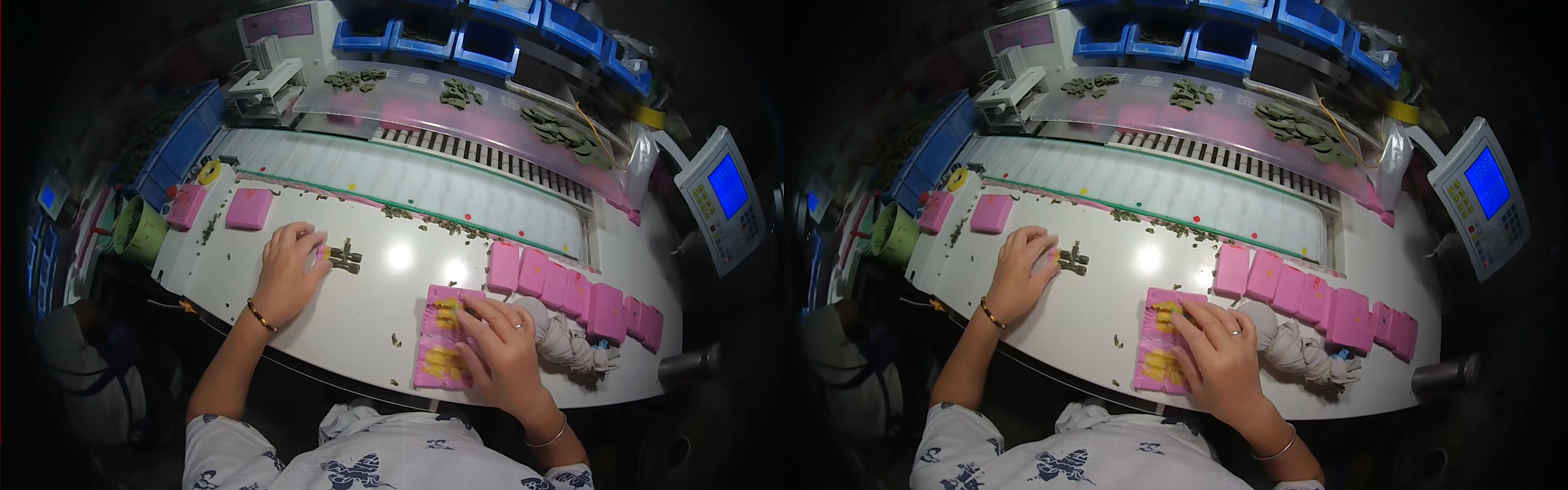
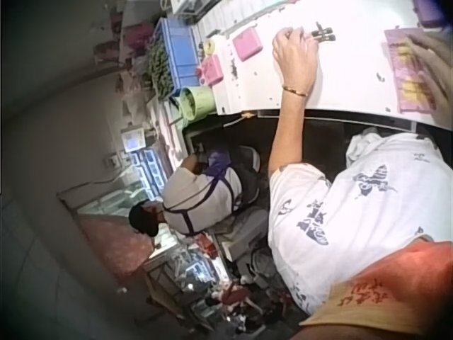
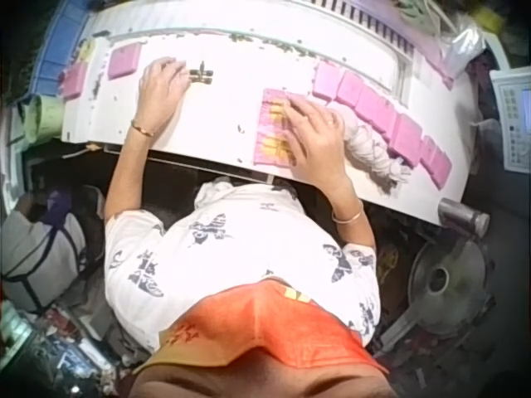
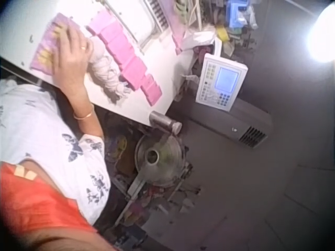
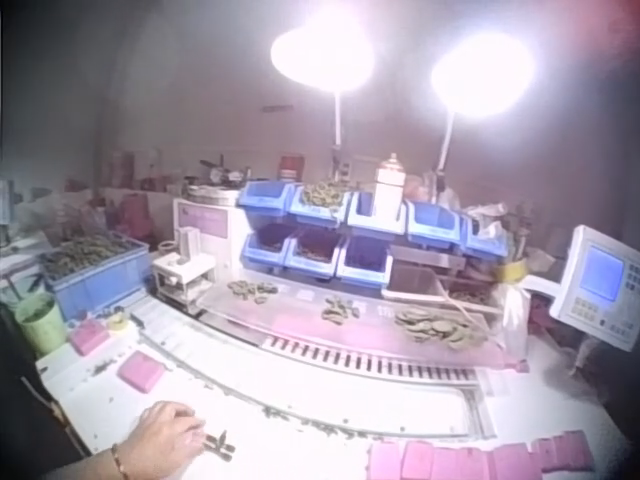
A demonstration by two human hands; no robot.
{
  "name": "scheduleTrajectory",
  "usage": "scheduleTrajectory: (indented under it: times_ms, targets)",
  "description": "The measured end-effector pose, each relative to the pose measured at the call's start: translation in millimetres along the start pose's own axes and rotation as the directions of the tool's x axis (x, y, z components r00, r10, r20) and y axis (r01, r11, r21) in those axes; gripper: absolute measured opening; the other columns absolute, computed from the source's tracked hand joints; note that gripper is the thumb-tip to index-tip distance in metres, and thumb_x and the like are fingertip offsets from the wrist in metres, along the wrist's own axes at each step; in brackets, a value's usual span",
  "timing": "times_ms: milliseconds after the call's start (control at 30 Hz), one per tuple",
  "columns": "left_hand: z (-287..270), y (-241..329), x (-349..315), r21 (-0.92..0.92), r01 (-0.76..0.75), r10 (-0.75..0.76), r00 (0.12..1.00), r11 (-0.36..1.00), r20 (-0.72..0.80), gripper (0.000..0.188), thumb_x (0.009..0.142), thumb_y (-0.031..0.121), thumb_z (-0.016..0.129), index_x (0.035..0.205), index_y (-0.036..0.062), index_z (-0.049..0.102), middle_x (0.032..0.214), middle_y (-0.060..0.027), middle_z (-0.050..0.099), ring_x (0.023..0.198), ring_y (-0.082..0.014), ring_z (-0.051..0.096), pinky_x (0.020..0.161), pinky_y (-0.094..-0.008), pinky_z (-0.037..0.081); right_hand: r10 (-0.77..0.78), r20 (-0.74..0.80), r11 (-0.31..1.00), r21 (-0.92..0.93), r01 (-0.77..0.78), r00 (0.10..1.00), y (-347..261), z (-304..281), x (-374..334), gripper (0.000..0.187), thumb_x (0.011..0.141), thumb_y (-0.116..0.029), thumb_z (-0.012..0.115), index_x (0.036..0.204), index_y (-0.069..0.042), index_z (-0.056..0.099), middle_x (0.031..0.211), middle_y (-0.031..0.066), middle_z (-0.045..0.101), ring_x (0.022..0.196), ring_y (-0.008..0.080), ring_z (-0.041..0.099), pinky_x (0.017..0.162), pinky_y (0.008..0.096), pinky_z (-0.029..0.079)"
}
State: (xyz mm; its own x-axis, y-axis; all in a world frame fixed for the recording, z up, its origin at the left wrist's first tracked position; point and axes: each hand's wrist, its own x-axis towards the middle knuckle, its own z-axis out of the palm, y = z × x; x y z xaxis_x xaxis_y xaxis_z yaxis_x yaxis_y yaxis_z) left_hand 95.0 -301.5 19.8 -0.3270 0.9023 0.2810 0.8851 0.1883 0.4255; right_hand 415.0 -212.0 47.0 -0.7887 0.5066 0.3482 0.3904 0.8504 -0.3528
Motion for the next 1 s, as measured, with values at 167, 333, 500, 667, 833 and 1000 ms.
scheduleTrajectory:
  times_ms: [167, 333, 500, 667, 833, 1000]
  targets:
    - [3, 3, -10, -0.263, 0.087, -0.089, 0.996, 0.961, 0.001, 0.023, 0.077, 0.004, 0.077, 0.096, 0.0023, 0.064, 0.103, -0.0088, 0.064, 0.099, -0.0217, 0.062, 0.091, -0.0349, 0.048, -0.055, -0.079, 0.994, 0.094, 0.062, 0.995, -2, 2, 12, 0.039, 0.081, -0.009, 0.073, 0.118, -0.003, 0.064, 0.123, 0.0126, 0.062, 0.109, 0.0306, 0.06, 0.093, 0.0434, 0.045]
    - [13, 56, -2, -0.726, 0.125, -0.08, 0.992, 0.676, 0.097, 0.015, 0.08, -0.005, 0.074, 0.09, 0.0018, 0.066, 0.09, -0.0047, 0.069, 0.086, -0.0109, 0.067, 0.082, -0.0265, 0.053, 0.009, -0.28, 0.977, 0.208, 0.052, 0.96, -7, 3, 20, 0.044, 0.08, -0.009, 0.077, 0.12, -0.002, 0.061, 0.111, 0.0144, 0.063, 0.099, 0.0296, 0.062, 0.082, 0.0378, 0.049]
    - [6, 102, -3, -0.851, -0.117, 0.269, 0.963, 0.512, 0.029, 0.015, 0.081, -0.007, 0.072, 0.093, -0.0005, 0.067, 0.09, -0.009, 0.07, 0.085, -0.0149, 0.067, 0.078, -0.0279, 0.053, 0.14, -0.199, 0.795, 0.606, 0.009, 0.97, -11, -9, 31, 0.049, 0.079, -0.009, 0.08, 0.122, 0.0, 0.058, 0.106, 0.0129, 0.064, 0.092, 0.0213, 0.064, 0.075, 0.0318, 0.05]
    - [8, 114, -6, -0.859, -0.146, 0.347, 0.937, 0.491, 0.039, 0.013, 0.082, -0.005, 0.072, 0.094, -0.0007, 0.067, 0.089, -0.0091, 0.07, 0.082, -0.0152, 0.067, 0.075, -0.0271, 0.053, 0.158, -0.077, 0.74, 0.67, -0.066, 0.985, -10, -14, 27, 0.022, 0.081, -0.003, 0.077, 0.102, 0.002, 0.07, 0.088, 0.0093, 0.067, 0.08, 0.0162, 0.065, 0.067, 0.0271, 0.052]
    - [5, 113, -7, -0.804, -0.173, 0.328, 0.944, 0.568, 0.029, 0.01, 0.084, -0.005, 0.07, 0.092, -0.0028, 0.065, 0.086, -0.0091, 0.069, 0.077, -0.0133, 0.067, 0.072, -0.026, 0.053, 0.263, -0.057, 0.654, 0.745, -0.135, 0.963, -12, -11, 22, 0.019, 0.081, 0.0, 0.075, 0.1, 0.002, 0.072, 0.083, 0.0087, 0.067, 0.071, 0.0125, 0.064, 0.062, 0.0232, 0.052]
    - [0, 50, 15, -0.867, 0.182, -0.147, 0.981, 0.464, 0.127, 0.005, 0.089, 0.003, 0.069, 0.093, -0.0002, 0.067, 0.087, -0.0052, 0.069, 0.074, -0.0097, 0.064, 0.069, -0.0261, 0.054, 0.647, -0.104, 0.495, 0.811, -0.313, 0.755, 28, -37, 6, 0.02, 0.086, 0.003, 0.071, 0.106, 0.004, 0.07, 0.086, 0.0069, 0.069, 0.066, 0.0114, 0.064, 0.06, 0.0224, 0.053]
